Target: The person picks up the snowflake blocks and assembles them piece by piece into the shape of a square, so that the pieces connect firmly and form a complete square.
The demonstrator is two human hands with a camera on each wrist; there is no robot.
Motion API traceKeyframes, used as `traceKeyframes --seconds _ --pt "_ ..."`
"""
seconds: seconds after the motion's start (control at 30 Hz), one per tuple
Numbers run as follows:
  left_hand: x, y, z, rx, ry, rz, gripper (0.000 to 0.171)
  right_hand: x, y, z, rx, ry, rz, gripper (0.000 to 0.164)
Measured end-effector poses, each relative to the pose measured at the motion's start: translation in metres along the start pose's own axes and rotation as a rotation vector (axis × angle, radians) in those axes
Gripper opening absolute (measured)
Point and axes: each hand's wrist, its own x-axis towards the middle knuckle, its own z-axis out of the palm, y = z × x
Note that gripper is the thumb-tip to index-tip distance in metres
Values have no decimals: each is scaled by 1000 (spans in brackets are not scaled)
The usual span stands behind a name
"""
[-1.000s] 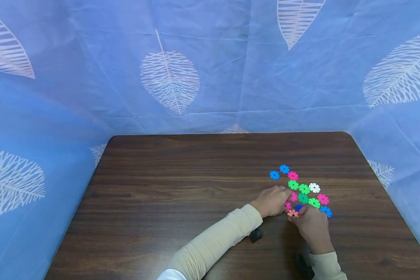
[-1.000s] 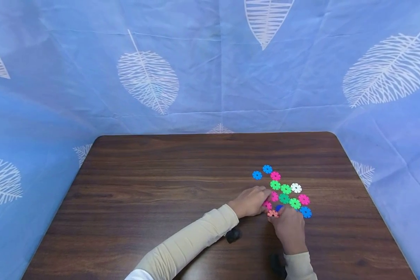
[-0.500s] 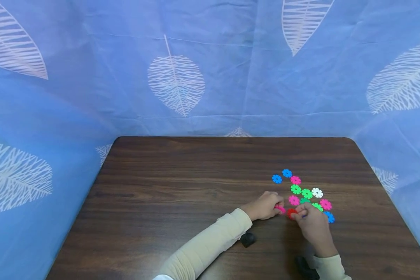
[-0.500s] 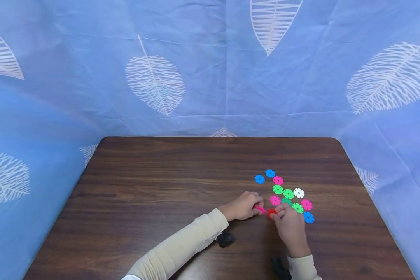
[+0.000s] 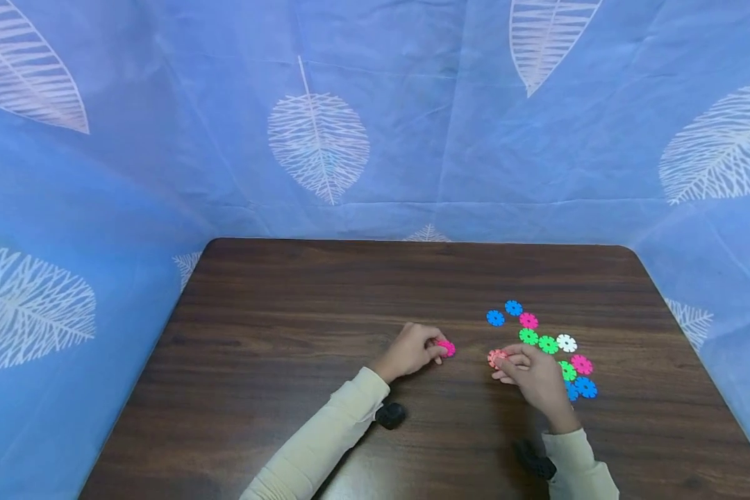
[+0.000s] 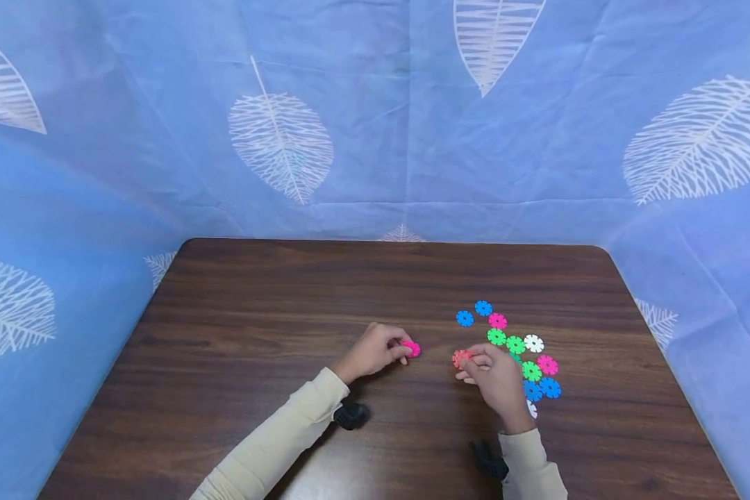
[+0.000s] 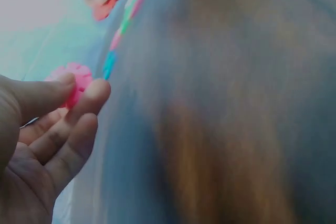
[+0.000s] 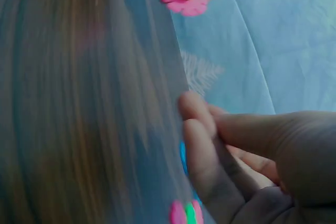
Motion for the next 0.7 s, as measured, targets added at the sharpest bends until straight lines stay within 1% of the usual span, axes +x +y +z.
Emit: traceKeyframes --seconds 0.03,0.13,0.2,0.3,0.4,0.47,0.57,0.7 --pt "-2 -3 -6 -56 33 -24 11 2 -2 3 37 2 -13 32" --pt "-10 -12 -24 -170 136 -58 13 9 -10 13 141 -17 -67 31" --pt "-15 -16 -33 -206 188 -76 15 12 -17 19 168 -35 -103 29" --pt "-24 -18 -42 -239 245 -80 16 14 -27 28 180 -73 -133 29" --pt "-33 -18 -46 -255 272 -75 17 14 -39 35 188 -91 -142 32" --pt "-38 -18 -48 -258 282 -72 16 14 -47 40 212 -96 -153 33" --pt "-44 -18 -49 -271 287 -80 16 16 -56 47 265 -97 -185 31" --pt "-50 -13 -51 -325 286 -84 16 18 -66 53 331 -125 -222 30"
